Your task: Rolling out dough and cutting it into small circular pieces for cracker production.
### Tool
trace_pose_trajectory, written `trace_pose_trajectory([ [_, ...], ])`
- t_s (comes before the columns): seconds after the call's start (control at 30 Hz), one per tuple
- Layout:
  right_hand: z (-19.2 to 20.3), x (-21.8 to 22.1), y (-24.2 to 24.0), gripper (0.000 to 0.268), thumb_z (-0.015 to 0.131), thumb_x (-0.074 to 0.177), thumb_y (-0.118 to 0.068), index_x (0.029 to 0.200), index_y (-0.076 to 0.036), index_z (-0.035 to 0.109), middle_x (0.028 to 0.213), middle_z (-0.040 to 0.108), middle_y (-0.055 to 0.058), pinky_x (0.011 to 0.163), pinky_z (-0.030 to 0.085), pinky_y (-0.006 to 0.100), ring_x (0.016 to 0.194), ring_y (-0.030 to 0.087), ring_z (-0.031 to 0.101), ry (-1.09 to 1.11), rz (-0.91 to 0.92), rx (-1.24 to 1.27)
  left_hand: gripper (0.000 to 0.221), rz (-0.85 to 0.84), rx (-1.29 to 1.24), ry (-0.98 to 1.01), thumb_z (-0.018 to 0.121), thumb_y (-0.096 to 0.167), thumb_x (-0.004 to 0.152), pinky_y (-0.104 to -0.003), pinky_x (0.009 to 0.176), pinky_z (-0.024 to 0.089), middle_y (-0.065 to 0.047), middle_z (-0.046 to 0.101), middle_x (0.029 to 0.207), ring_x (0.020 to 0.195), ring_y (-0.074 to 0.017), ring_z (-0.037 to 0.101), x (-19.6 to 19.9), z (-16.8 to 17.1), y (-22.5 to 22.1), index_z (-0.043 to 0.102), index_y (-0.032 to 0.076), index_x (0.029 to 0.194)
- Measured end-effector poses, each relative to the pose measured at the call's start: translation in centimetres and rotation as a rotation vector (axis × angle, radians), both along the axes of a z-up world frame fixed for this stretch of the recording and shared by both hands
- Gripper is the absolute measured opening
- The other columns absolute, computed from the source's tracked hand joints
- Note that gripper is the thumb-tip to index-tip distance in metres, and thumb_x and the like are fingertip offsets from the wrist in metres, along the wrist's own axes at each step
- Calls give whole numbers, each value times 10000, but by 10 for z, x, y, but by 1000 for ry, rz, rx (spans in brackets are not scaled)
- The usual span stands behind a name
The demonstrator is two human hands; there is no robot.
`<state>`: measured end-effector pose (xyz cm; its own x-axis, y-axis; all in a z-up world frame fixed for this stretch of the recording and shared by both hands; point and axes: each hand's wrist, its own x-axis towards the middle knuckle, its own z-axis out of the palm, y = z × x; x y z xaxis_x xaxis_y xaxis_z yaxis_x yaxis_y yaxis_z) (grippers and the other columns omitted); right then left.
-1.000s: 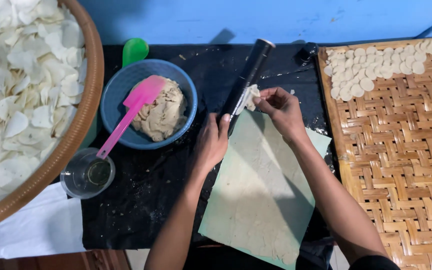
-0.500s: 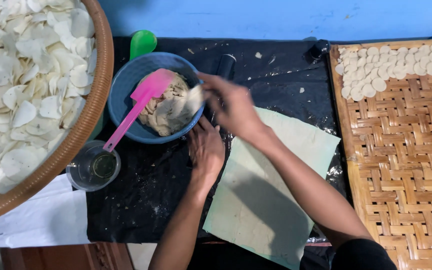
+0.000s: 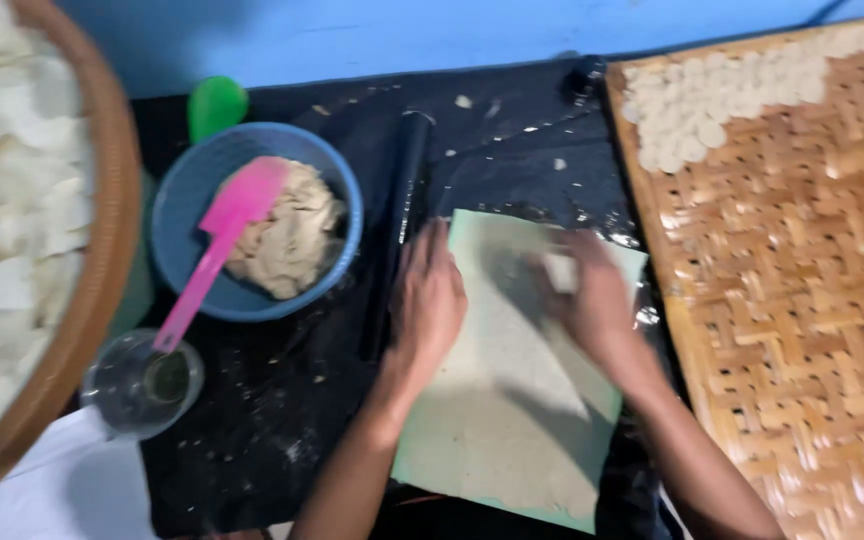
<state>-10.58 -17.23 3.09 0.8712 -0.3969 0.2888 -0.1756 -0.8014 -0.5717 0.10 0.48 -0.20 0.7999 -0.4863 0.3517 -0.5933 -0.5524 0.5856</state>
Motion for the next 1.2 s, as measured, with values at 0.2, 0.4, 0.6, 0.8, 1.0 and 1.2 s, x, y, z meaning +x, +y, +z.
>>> trace_pose_trajectory([
  [0.2, -31, -86, -72, 404, 622, 1029, -276, 1335, -15, 662, 1108, 678, 276, 871, 529, 508, 1008, 447, 672, 334, -367, 0, 528, 22, 100, -27, 559, -39, 836, -433, 1053, 460, -309, 571, 1365, 1215, -433, 574, 43, -32, -13, 533, -133, 1355],
  [0.4, -37, -73, -63, 458, 573, 1064, -363, 1276, 30, 673, 1181, 662, 301, 887, 511, 523, 1055, 477, 637, 309, -282, -27, 347, -109, 19, 223, 571, -30, 873, -448, 938, 492, -206, 672, 1086, 1063, -381, 634, 62, -47, -5, 703, -14, 1193],
  [0.6, -47, -54, -64, 531, 513, 1081, -424, 1273, 50, 657, 1182, 636, 299, 922, 522, 480, 1053, 432, 654, 213, -327, 182, 334, -147, -130, 234, 602, -6, 857, -424, 898, 521, -171, 690, 1005, 992, -331, 663, 65, -57, 5, 730, 3, 1165],
  [0.8, -42, -8, -64, 544, 485, 1103, -425, 1314, 49, 649, 1279, 590, 305, 961, 485, 501, 1108, 441, 620, 139, -330, 112, 356, 45, -210, 278, 640, 54, 852, -394, 770, 552, -179, 661, 1024, 836, -294, 684, 51, -44, 8, 682, -35, 1194],
  [1.0, -46, 37, -47, 661, 633, 1048, -390, 1491, 86, 514, 1415, 451, 424, 1067, 456, 531, 1287, 551, 495, 136, -212, -540, 175, 243, -315, 296, 657, 154, 944, -418, 734, 537, -163, 673, 935, 798, -311, 682, 47, -49, -11, 696, 11, 1037],
  [1.2, 41, 95, 82, 529, 749, 929, -276, 1347, 17, 608, 1445, 451, 372, 1029, 476, 499, 1288, 532, 499, -70, 218, -118, 172, 186, -335, 210, 664, 212, 987, -473, 824, 521, -163, 715, 982, 949, -385, 686, 49, -82, -12, 700, 50, 1033],
])
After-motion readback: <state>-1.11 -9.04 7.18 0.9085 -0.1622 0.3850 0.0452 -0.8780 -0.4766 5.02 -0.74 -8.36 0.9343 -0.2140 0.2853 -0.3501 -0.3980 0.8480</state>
